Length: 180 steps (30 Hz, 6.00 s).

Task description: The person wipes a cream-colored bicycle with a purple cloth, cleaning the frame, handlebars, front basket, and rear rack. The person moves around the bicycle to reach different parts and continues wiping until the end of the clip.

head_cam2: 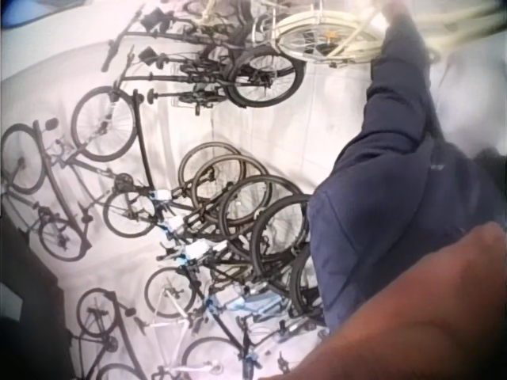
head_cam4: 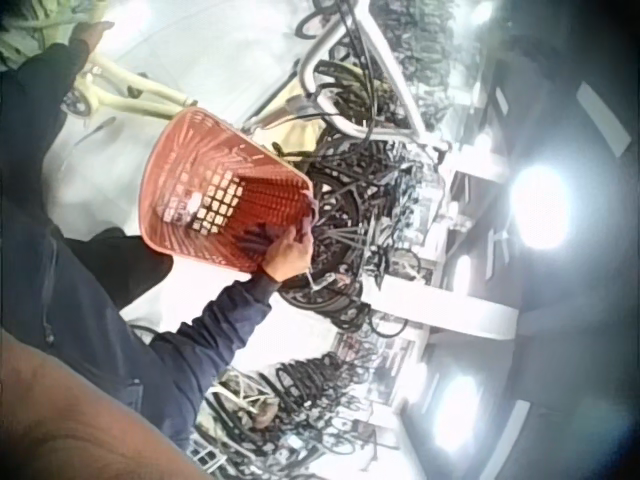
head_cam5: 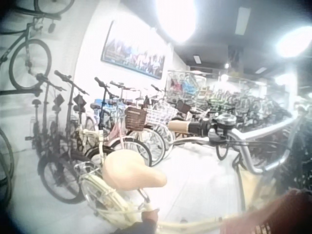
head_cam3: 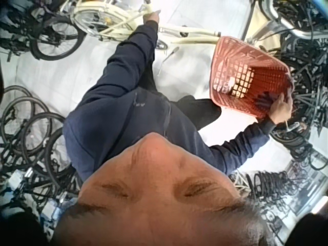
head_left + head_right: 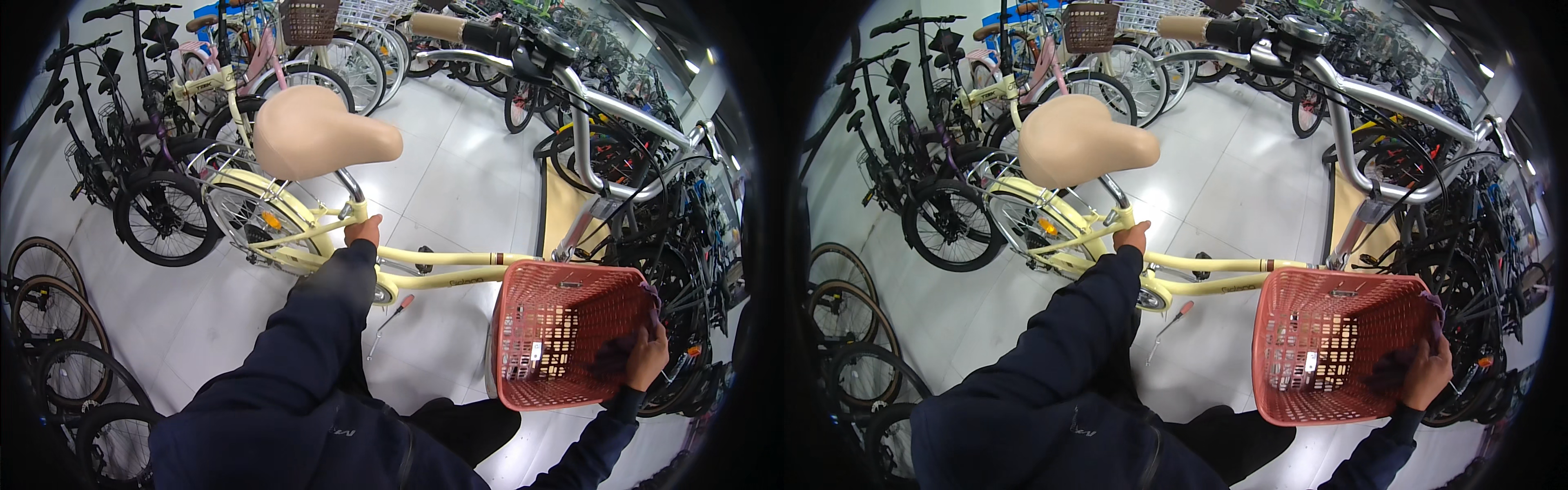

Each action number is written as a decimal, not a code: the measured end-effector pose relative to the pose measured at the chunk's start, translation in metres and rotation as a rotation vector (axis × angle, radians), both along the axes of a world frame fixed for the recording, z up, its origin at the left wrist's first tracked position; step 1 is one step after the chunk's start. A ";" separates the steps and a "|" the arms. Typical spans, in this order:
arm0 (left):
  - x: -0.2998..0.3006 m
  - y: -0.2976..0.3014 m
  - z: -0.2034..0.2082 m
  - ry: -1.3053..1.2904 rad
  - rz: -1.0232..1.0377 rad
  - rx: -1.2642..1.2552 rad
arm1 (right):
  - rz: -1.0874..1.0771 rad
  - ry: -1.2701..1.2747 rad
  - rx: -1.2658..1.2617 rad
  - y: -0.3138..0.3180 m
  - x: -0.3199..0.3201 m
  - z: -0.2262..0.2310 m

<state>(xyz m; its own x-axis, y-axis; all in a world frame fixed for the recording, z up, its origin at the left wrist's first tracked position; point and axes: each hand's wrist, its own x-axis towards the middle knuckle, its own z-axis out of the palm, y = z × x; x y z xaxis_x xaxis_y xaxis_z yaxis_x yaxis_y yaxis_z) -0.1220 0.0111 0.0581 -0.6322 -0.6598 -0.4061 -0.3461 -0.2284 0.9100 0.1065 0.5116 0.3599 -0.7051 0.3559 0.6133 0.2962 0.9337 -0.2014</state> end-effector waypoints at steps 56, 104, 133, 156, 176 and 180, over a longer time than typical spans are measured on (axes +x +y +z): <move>0.163 0.279 0.043 0.634 -1.602 0.680 | -0.008 -0.180 -0.245 0.082 0.070 0.035; 0.170 -0.155 0.122 0.511 -0.781 0.196 | 0.756 -0.250 -0.278 -0.228 -0.068 -0.032; 0.141 -0.198 0.210 0.865 -1.083 0.166 | 1.362 -0.369 -1.544 -0.231 -0.201 -0.101; 0.216 -0.094 0.263 0.968 -0.896 0.357 | 1.307 -0.353 -1.364 -0.196 -0.095 -0.071; 0.224 -0.097 0.261 0.948 -0.924 0.313 | 1.159 -0.330 -1.344 -0.200 -0.059 -0.059; 0.228 -0.094 0.264 0.888 -0.911 0.281 | 1.139 -0.323 -1.468 -0.200 -0.048 -0.060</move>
<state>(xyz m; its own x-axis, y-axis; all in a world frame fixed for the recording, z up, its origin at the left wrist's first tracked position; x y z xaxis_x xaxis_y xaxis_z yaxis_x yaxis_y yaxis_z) 0.1064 -0.0831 0.3223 -0.9271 0.1844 0.3264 0.2153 -0.4509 0.8662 0.0581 0.3116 0.2995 -0.9609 -0.2537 0.1110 -0.0734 -0.1534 -0.9854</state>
